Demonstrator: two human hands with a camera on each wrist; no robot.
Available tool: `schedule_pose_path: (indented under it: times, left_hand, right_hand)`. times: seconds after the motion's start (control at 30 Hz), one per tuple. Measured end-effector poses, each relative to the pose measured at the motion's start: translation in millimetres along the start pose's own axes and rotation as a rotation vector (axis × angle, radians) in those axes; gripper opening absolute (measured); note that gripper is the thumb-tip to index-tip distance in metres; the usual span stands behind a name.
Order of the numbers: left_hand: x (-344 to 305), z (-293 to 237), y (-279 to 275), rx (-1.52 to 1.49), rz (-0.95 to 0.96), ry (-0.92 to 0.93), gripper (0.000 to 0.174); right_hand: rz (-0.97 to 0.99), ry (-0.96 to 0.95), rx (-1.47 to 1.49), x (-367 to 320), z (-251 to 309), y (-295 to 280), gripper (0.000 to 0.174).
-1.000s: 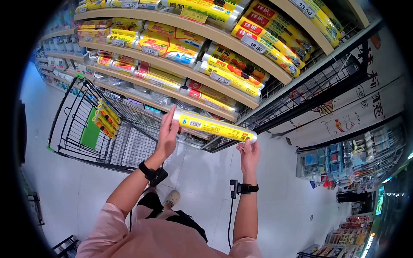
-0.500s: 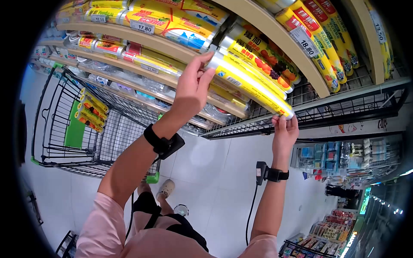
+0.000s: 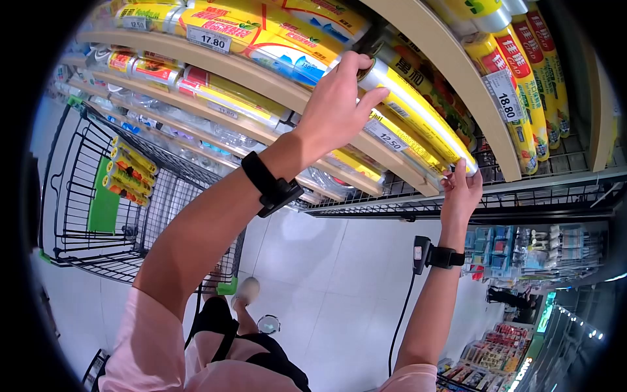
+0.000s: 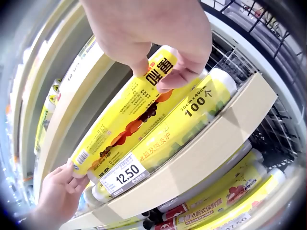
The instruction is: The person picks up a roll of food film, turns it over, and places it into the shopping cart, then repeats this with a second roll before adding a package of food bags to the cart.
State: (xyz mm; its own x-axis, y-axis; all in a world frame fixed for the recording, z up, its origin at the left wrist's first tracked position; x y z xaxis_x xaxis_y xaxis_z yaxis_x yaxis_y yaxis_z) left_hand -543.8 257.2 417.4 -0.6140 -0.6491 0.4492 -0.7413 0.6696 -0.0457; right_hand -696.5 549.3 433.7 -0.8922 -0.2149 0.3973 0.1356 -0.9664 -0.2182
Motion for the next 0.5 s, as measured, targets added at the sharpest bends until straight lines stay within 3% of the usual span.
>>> schedule_pose_path:
  times: [0.1,0.3,0.5]
  left_hand:
    - [4,3,4,-0.016,0.040,-0.050,0.045]
    - [19,-5,18,0.047,-0.045,0.047,0.048]
    - [26,-4,21,0.053,-0.061,-0.051,0.046]
  right_hand:
    - [0.012,-0.014,-0.021,7,-2,-1,0.037]
    - [-0.033,0.009,-0.028,26,-7,-8,0.033]
    - [-0.023,-0.007,-0.025,32,-5,-6,0.028]
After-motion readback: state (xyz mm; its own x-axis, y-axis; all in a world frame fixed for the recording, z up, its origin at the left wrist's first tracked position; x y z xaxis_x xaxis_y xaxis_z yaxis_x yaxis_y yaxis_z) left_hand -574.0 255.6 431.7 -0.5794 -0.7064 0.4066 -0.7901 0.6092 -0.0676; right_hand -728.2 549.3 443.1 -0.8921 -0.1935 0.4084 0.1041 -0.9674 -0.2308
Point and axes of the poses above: each hand's wrist, its own x-axis towards the middle knuckle, its own y-axis out of the palm, z = x × y, the point moved 6 cm from there along x, towards the middle knuckle, and after that the axes turned 10 degrees about -y, right-handed, at the moved point
